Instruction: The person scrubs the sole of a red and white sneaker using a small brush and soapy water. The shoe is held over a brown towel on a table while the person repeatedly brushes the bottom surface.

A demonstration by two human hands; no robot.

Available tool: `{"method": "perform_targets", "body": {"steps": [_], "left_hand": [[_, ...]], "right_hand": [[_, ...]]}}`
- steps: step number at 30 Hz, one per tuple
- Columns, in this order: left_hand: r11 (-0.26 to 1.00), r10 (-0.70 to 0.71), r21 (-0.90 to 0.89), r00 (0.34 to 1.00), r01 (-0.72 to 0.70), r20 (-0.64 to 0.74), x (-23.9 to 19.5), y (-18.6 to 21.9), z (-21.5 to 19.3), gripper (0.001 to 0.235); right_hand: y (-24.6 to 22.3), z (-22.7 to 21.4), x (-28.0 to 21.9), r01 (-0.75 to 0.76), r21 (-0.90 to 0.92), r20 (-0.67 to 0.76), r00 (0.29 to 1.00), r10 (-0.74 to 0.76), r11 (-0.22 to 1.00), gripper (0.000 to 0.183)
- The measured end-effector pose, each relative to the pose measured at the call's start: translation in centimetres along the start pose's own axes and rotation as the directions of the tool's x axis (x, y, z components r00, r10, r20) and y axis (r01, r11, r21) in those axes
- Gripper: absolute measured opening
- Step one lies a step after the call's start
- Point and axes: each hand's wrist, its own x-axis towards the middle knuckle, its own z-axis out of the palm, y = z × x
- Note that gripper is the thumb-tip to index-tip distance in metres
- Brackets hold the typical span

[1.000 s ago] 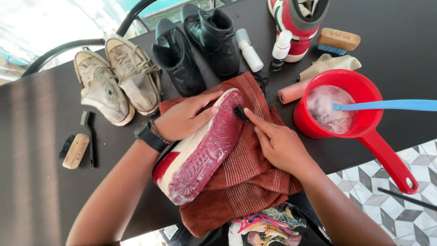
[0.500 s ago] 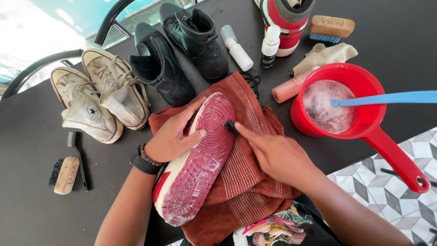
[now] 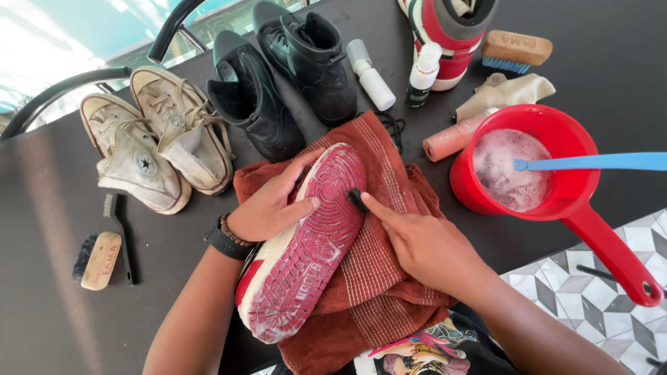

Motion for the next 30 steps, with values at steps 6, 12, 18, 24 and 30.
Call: {"method": "perform_targets", "body": {"steps": [6,12,18,24,30], "left_hand": [[1.0,0.005,0.002,1.0,-0.005,0.021,0.0,-0.2,-0.1,0.079],[0.998,0.004,-0.056,1.0,-0.003,0.017,-0.2,-1.1,0.1,0.081],[0.999,0.002,-0.045,1.0,-0.002,0.018,-0.3,-0.4,0.1,0.081],[1.0,0.007,-0.025,1.0,-0.007,0.009,-0.4,-0.3,0.1,0.082],[0.998,0.0,-0.055,1.0,-0.001,-0.005,-0.6,-0.5,0.3,0.08]], "right_hand": [[-1.2,-0.3,4.7,0.05,-0.054,-0.157,0.986,-0.058,0.997,0.066],[-1.1,-0.3,3.0,-0.02,-0.104,-0.109,0.994,0.009,0.994,0.066],[-1.9,-0.2,2.2,-0.101,-0.132,-0.097,0.991,0.088,0.986,0.066],[-3.7,-1.0,4.5,-0.065,-0.102,-0.175,0.983,0.046,0.993,0.068],[-1.0,-0.3,2.7,-0.15,-0.101,-0.156,0.979,0.133,0.984,0.063]]}}
